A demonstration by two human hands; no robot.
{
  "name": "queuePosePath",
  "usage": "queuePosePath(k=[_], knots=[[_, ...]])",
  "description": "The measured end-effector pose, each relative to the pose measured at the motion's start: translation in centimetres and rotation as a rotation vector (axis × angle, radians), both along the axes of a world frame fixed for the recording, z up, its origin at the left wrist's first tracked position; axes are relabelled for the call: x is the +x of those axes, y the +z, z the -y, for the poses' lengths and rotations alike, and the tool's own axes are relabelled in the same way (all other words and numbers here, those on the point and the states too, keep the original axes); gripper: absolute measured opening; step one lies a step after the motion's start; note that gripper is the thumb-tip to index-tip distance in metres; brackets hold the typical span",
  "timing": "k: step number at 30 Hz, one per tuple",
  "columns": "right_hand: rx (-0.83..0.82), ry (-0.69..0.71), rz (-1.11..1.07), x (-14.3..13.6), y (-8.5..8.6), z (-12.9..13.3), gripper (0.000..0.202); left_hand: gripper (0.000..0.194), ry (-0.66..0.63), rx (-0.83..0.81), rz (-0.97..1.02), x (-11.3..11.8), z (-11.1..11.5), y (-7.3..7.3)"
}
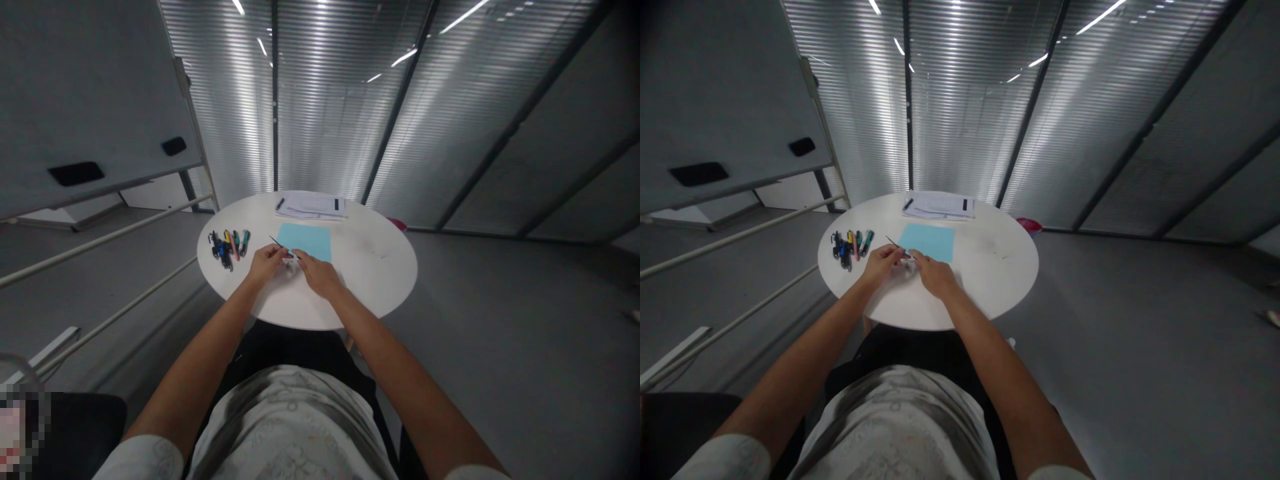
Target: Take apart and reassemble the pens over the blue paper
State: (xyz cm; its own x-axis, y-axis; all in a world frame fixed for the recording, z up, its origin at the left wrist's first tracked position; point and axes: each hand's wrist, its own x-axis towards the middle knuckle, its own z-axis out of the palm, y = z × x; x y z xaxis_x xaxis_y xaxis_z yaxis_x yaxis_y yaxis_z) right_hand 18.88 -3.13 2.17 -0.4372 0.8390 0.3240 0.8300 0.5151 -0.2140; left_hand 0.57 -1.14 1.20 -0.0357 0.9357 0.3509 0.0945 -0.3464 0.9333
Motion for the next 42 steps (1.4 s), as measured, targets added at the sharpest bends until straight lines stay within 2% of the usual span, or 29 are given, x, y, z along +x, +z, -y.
queuePosePath(k=[14, 31, 42], knots=[[-0.01, 0.026, 0.046, 0.0, 0.44, 0.47, 0.037, 0.036, 0.026, -0.008, 0.029, -0.19, 0.09, 0.15], [0.0, 0.008, 0.082, 0.08, 0.5, 0.51, 0.036, 0.037, 0.021, -0.064, 0.162, -0.12, -0.25, -0.08], [0.006, -0.008, 0.052, 0.06, 0.34, 0.4, 0.035, 0.035, -0.058, -0.085, -0.007, -0.06, 0.43, 0.27]])
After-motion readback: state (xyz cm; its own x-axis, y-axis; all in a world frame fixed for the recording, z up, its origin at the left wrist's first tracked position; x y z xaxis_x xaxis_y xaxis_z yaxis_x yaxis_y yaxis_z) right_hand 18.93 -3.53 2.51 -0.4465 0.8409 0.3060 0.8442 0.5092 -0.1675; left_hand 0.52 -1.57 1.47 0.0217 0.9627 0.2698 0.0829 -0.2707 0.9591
